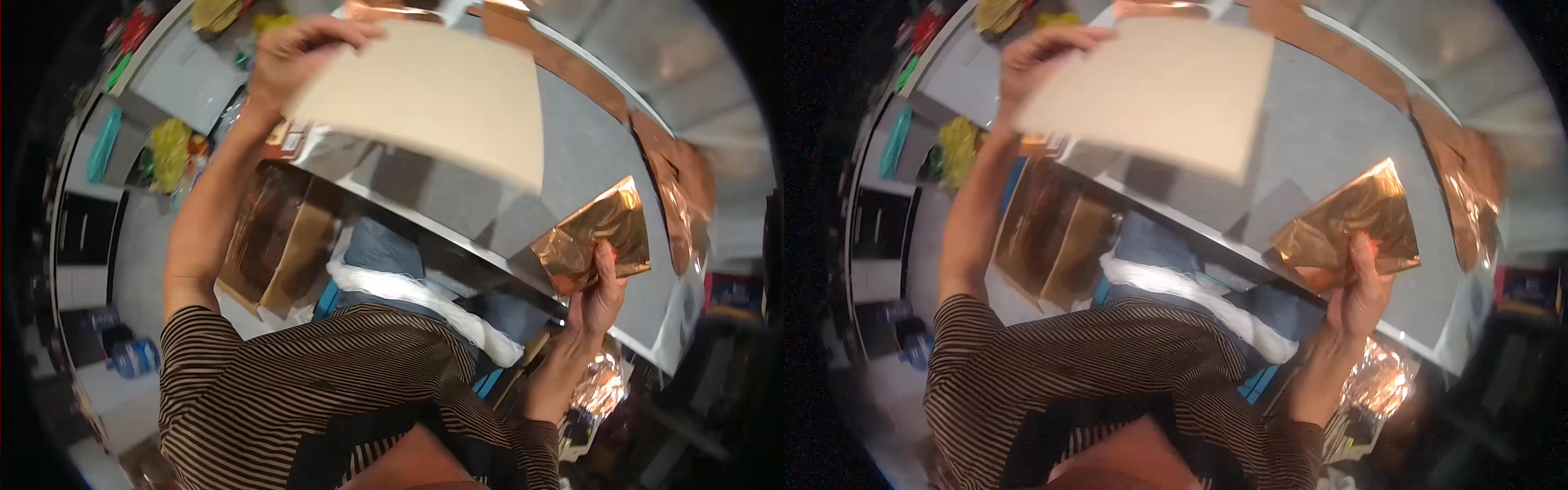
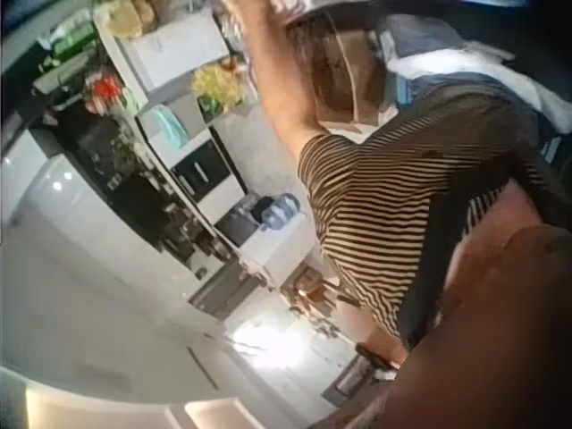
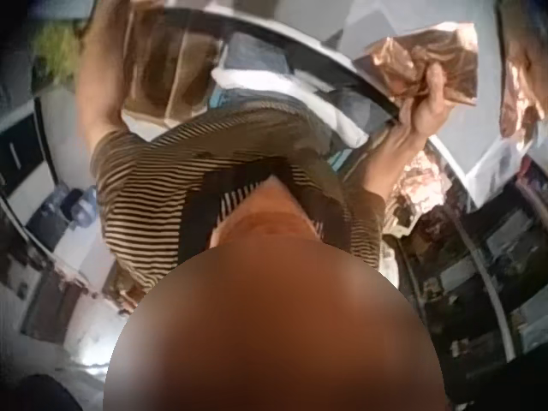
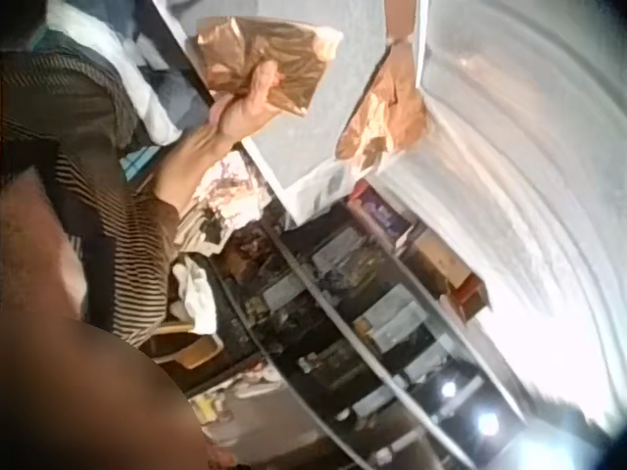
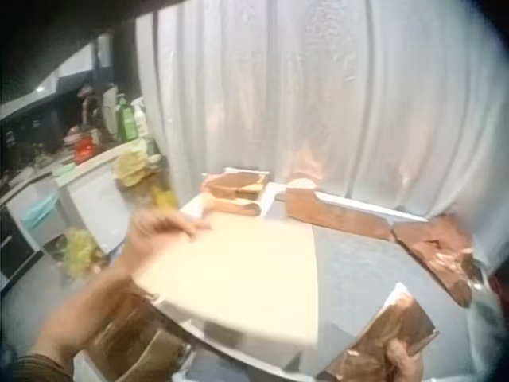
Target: The person folds and flattens a metallic foil balloon by hand on a workbench.
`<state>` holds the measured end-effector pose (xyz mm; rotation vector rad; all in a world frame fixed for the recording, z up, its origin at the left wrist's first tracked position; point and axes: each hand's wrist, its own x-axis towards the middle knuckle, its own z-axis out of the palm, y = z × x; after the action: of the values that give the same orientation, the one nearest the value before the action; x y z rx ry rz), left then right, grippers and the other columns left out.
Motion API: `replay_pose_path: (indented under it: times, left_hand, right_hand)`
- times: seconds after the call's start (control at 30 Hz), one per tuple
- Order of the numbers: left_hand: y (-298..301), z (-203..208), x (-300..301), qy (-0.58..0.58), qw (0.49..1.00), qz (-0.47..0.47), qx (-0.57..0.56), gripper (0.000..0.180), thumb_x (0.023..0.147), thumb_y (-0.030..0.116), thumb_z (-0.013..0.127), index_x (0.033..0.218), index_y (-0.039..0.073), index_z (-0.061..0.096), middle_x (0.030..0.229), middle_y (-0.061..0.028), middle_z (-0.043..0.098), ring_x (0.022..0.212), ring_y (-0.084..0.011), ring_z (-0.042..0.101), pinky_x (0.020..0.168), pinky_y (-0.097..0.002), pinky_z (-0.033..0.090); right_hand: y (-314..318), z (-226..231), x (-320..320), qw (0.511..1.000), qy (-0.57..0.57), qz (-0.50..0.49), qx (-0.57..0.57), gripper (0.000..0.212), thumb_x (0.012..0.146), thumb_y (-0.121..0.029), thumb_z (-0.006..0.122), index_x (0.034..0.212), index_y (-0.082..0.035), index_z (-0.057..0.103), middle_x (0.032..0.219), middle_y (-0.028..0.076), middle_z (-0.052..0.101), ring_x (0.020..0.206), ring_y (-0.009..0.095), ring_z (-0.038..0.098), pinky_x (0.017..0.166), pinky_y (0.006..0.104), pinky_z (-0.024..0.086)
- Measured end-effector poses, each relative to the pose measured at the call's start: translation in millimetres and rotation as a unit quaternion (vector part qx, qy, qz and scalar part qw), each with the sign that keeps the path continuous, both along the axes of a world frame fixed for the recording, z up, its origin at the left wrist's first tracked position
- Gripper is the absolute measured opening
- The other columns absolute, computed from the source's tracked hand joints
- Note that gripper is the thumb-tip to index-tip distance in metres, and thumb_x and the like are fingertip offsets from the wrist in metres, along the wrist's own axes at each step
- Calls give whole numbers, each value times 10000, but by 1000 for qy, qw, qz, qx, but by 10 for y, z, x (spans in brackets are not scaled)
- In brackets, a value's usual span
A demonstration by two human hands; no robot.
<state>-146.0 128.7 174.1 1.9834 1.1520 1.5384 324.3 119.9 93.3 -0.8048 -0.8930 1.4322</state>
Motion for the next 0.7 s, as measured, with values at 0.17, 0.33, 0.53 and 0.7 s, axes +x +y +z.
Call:
replay_pose_path:
  times: [0.17, 0.33, 0.53, 0.7]
  left_hand:
    - [429, -580, 1009, 192, 979, -47, 48, 220, 864, -159, 659, 1004, -12, 745, 1201, -128, 781, 1054, -255, 765, 880, -300, 625]
    - [700, -833, 1286, 256, 960, -74, -86, 222, 941, -64, 642, 1137, 14, 712, 1373, -131, 705, 1169, -262, 716, 969, -337, 581]
    - [635, -823, 1569, -84, 938, -65, -331, 547, 951, 41, 694, 1451, -42, 491, 1549, -211, 525, 1266, -219, 634, 1065, -309, 515]
    - [582, -656, 1707, -210, 889, -56, -403, 754, 903, 60, 780, 1520, -97, 376, 1520, -228, 550, 1171, -215, 690, 977, -307, 580]
  right_hand:
    - [-108, 61, 347, 1000, 11, -11, -10, 300, 1026, -81, 685, 1314, -24, 627, 1186, 52, 725, 1087, 138, 692, 982, 322, 559]
    - [-148, 47, 514, 998, 1, -52, -23, 340, 1000, -46, 705, 1329, -21, 621, 1172, 54, 724, 1082, 147, 699, 980, 320, 560]
    - [145, 35, 452, 994, -87, -4, -66, 279, 962, -87, 765, 1208, 21, 689, 1072, 56, 736, 974, 122, 708, 898, 284, 563]
    - [571, 48, 38, 979, -152, 78, -113, 302, 933, -131, 809, 1171, 24, 707, 1037, 54, 741, 910, 115, 702, 823, 285, 571]
